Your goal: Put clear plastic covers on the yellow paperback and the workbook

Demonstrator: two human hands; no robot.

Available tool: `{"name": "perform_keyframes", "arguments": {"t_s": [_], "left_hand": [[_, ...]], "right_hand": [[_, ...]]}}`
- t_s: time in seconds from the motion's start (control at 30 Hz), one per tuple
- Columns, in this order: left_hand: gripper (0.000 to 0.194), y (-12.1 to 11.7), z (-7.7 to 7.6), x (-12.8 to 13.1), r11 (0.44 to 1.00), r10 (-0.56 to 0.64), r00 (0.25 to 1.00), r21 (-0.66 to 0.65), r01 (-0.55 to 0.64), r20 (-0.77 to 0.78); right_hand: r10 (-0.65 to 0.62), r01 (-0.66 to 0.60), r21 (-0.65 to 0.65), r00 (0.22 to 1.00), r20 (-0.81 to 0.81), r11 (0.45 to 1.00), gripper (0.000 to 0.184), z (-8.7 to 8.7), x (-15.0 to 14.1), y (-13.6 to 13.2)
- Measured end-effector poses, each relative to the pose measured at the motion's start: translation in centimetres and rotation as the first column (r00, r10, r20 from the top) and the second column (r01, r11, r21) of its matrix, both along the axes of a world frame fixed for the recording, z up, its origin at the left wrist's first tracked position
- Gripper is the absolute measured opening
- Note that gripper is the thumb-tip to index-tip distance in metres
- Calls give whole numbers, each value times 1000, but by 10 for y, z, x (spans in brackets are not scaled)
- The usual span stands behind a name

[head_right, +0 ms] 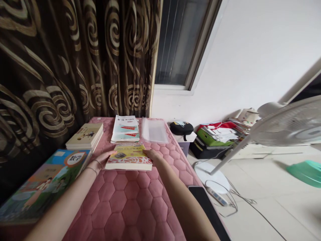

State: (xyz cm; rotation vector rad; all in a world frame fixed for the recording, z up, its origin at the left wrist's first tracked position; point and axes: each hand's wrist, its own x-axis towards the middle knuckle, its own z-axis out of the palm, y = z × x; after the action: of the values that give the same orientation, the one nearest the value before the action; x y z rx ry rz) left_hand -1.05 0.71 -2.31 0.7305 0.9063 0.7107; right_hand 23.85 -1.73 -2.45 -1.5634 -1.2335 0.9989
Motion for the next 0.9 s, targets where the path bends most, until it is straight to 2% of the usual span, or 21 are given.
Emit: {"name": "perform_keyframes", "arguments": {"t_s": [0.1,0.23,0.3,0.37,0.47,0.5,0.57,0.67,0.73,0.9], "left_hand": [[38,-1,-1,-1,998,24,998,51,-21,-51],[39,-3,-4,-4,985,110,987,144,-92,-118],[47,-4,-3,-5,965,164,982,222,-139,-98],[54,-4,-1,-4,917,203,978,358,-176,-40],[59,0,-2,-3,789,220,975,587,-181,5],[60,1,-5,-3,746,228,974,643,-172,-4],[60,3,-14,-3,700,252,967,698,-155,-38],[57,1,-27,-6,695,273,959,705,-140,-78],[55,-1,-27,-6,707,266,959,696,-125,-98],[55,-6,1,-2,697,224,963,715,-52,-148]], "right_hand": [[69,-71,-125,997,-17,990,23,3,0,-4],[40,-36,-115,999,32,993,29,6,0,-17],[11,-10,-18,998,59,1000,29,6,0,-22],[15,-29,166,997,80,986,29,5,1,-23],[58,-109,404,989,137,908,30,1,7,-20],[67,-130,440,986,155,889,30,-2,9,-18],[85,-164,480,980,182,862,29,-9,13,-16],[132,-212,484,972,193,849,26,-20,16,-18],[169,-230,466,971,169,855,27,-23,17,-20],[298,-295,422,953,60,857,40,-8,19,-18]]}}
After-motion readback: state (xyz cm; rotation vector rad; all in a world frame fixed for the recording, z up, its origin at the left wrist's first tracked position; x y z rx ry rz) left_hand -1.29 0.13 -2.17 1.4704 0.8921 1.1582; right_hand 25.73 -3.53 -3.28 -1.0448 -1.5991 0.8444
